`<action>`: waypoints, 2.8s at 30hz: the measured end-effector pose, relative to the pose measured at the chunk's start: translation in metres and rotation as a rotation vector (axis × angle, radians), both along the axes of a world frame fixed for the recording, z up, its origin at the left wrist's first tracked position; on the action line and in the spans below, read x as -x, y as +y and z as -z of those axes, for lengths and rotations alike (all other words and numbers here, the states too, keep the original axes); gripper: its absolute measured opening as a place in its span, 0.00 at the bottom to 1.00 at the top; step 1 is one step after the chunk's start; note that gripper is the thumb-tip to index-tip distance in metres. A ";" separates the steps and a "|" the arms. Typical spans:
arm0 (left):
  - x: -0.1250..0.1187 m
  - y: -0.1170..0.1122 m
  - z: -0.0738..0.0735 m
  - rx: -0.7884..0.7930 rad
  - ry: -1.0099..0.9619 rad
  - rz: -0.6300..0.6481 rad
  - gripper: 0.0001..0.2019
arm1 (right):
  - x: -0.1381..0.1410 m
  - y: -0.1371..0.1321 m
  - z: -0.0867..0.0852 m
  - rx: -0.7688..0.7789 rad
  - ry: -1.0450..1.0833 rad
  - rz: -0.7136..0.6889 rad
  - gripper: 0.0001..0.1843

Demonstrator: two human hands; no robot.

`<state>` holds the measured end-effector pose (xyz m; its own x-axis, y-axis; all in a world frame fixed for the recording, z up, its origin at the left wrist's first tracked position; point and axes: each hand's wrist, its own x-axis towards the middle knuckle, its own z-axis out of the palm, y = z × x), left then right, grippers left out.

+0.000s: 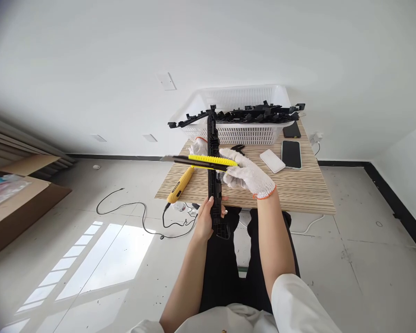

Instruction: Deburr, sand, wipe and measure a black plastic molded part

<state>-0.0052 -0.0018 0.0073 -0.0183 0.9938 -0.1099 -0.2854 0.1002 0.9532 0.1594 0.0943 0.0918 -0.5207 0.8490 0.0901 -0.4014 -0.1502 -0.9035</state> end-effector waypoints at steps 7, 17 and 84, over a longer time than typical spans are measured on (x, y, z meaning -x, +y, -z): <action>0.001 0.000 0.000 0.006 0.003 0.001 0.22 | -0.002 0.013 0.008 -0.059 0.045 0.224 0.18; 0.000 -0.001 0.001 0.003 -0.015 -0.001 0.22 | -0.023 0.016 0.015 -0.047 0.077 0.361 0.16; 0.000 -0.001 -0.002 0.013 0.005 0.007 0.23 | -0.048 0.007 0.030 -0.023 0.076 0.435 0.15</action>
<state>-0.0053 -0.0027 0.0092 -0.0120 0.9924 -0.1226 -0.2800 0.1144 0.9531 0.2078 0.1016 0.0622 -0.1063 0.9851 0.1355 -0.4885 0.0670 -0.8700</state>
